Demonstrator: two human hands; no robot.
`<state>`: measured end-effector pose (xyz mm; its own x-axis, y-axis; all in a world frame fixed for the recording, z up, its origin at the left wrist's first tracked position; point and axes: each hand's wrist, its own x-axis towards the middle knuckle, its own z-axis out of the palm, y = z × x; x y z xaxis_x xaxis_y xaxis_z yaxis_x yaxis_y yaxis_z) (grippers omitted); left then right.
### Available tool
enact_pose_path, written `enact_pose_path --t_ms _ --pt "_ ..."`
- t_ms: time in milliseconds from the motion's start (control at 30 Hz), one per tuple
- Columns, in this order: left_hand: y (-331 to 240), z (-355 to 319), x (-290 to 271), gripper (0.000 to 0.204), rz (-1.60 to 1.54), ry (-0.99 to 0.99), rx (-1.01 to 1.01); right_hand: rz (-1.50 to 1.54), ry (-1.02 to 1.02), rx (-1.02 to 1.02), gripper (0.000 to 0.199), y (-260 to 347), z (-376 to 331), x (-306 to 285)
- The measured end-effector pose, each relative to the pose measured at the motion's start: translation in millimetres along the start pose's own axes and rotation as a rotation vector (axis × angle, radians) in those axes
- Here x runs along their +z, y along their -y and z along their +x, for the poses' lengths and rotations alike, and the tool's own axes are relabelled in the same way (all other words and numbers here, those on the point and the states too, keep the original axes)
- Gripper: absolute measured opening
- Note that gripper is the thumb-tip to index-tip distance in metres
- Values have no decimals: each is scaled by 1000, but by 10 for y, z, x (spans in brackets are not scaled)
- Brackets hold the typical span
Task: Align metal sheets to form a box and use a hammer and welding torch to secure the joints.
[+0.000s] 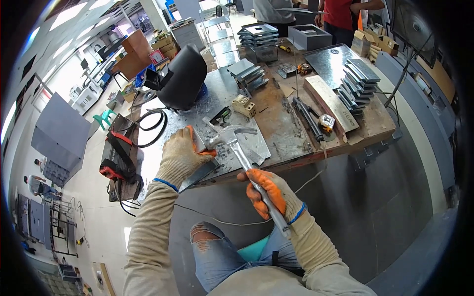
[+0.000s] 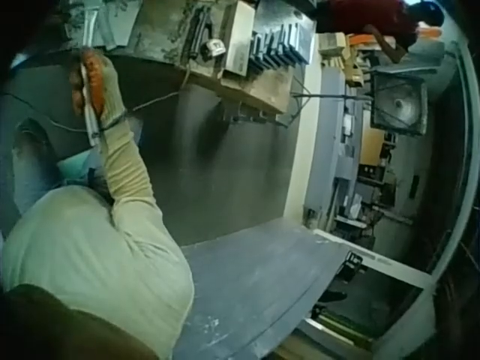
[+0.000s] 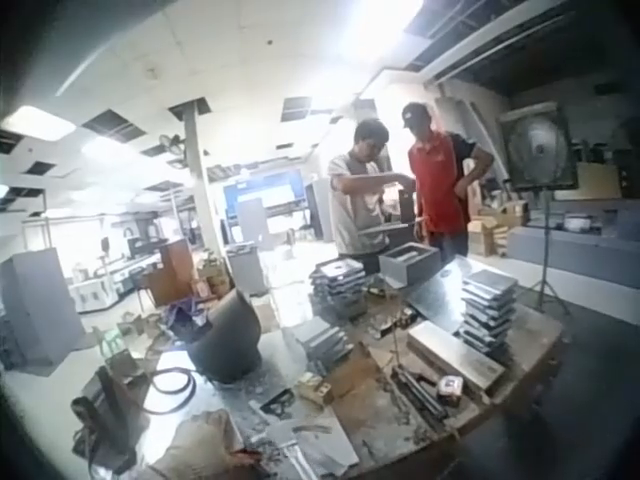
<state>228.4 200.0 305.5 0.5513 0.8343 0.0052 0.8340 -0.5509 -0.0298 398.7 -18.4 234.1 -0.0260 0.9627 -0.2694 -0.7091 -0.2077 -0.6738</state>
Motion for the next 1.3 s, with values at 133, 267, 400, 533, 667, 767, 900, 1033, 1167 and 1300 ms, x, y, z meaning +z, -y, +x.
enact_pose_path --t_ms 133,267,400,533,667,767,900,1033,1167,1300 --pt "-44 -24 -73 100 -8 27 -15 -42 5 37 45 27 -2 -14" --pt "-64 -17 -87 100 -9 41 -16 -48 9 40 45 15 44 -29" --pt "-26 -12 -25 100 -4 16 -14 -42 -17 -11 44 -53 91 -1" --pt "24 -22 8 101 -15 -13 4 55 17 -79 46 -105 102 -14" --pt "37 -21 -8 101 -9 10 2 -61 -5 -13 48 -38 59 53" --pt "17 -19 -5 101 -7 10 4 -87 -13 -22 49 -13 81 65" --pt "2 -28 2 101 -4 -7 3 -46 -10 -110 50 2 125 78" --pt "30 -12 16 99 1 -14 15 -89 11 31 49 19 131 52" --pt "-6 -27 -39 97 -38 14 3 -55 -6 -66 48 63 217 86" --pt "16 -34 -7 94 -45 9 9 -22 11 -108 47 149 541 77"
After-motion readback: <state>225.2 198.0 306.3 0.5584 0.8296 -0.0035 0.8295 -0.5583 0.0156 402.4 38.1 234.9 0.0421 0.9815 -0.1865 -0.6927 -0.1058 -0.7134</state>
